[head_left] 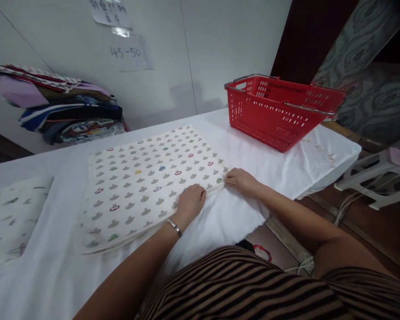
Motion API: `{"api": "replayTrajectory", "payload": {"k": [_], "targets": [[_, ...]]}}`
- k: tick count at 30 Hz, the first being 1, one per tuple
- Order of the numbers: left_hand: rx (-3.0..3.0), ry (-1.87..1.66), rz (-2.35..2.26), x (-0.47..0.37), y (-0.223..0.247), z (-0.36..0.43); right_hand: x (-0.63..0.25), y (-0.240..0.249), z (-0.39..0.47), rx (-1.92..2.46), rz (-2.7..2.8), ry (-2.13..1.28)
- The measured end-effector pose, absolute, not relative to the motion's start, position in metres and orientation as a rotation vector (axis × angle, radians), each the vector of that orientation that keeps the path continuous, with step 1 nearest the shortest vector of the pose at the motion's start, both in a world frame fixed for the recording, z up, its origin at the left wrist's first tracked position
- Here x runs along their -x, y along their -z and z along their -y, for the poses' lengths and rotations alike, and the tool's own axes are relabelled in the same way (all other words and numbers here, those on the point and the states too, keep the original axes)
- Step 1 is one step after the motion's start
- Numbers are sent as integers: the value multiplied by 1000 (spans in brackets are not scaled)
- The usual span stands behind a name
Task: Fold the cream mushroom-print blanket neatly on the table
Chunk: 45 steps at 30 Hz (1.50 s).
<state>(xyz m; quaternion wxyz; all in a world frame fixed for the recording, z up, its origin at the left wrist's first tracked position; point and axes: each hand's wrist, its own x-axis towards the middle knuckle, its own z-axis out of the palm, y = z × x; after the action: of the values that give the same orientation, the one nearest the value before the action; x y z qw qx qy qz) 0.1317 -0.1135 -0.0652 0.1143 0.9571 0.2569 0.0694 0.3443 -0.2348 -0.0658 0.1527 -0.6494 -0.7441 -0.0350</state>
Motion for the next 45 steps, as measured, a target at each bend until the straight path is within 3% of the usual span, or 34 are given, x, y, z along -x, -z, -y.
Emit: {"api": "replayTrajectory", "payload": {"k": [11, 20, 34, 45], "targets": [[-3056, -277, -594, -129, 75, 114, -350, 74, 231, 1847, 2177, 384], [-3265, -231, -392, -124, 75, 119, -353, 80, 237, 1778, 2304, 377], [-3104, -76, -591, -127, 67, 116, -353, 66, 237, 1770, 2377, 281], [-2928, -197, -720, -127, 62, 115, -355, 67, 233, 1749, 2350, 286]]}}
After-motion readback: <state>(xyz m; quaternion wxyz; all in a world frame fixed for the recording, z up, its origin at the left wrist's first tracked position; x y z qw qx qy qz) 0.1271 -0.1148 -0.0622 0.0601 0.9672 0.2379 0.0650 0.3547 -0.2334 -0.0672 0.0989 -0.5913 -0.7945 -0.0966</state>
